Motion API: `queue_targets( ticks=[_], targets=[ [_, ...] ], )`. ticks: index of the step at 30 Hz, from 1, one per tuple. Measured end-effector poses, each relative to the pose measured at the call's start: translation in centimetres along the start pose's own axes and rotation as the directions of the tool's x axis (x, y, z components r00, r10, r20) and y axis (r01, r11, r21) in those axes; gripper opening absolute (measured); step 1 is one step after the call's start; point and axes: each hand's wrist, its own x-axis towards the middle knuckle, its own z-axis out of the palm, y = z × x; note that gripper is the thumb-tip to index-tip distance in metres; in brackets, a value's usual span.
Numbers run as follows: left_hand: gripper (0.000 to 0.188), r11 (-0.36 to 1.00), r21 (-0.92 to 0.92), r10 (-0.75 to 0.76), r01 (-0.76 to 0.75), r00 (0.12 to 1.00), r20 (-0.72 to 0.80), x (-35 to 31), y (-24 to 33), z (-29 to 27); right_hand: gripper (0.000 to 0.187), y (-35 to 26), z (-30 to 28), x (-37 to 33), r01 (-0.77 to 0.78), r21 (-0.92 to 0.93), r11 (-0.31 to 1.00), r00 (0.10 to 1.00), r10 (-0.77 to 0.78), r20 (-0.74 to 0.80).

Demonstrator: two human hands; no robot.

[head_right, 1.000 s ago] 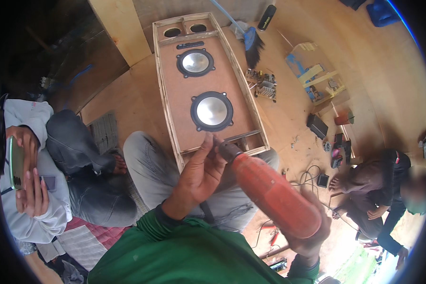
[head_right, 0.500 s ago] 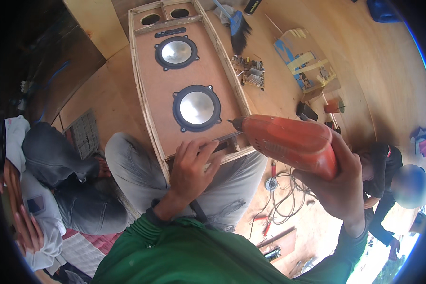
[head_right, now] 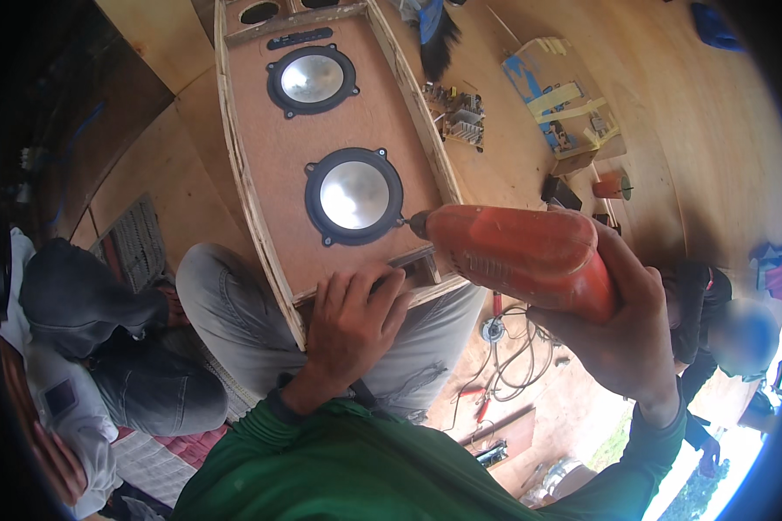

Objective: The person uses a cordless drill to secure screws around two speakers mounted in a wooden box. They then connect wires to the speaker terminals and attach them to a small circuit board placed on a wooden panel.

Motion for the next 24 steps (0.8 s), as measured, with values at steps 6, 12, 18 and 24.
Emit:
queue_targets(
  ticks=[6,12,18,24],
  targets=[
    [0.033,1.000,0.004,0.002,-0.002,1.000,-0.003,-0.1,0.0,0.2,0.080,0.1,0.0,0.1,0.010,0.001,1.000,1.000,-0.010,0.003],
    [0.032,1.000,0.006,0.006,-0.006,1.000,0.000,-0.1,0.0,0.2,0.079,-0.4,-0.2,0.6,-0.004,-0.018,1.000,0.999,0.005,0.046],
    [0.035,1.000,0.021,0.007,-0.007,1.000,0.005,-0.3,0.2,0.2,0.077,-1.7,-0.9,1.6,0.004,-0.318,0.948,0.994,0.031,0.105],
    [0.034,0.999,0.009,0.034,-0.034,0.999,0.004,-0.4,-0.1,0.5,0.082,-3.2,-1.1,2.7,-0.025,-0.431,0.902,0.992,0.077,0.104]
  ],
)
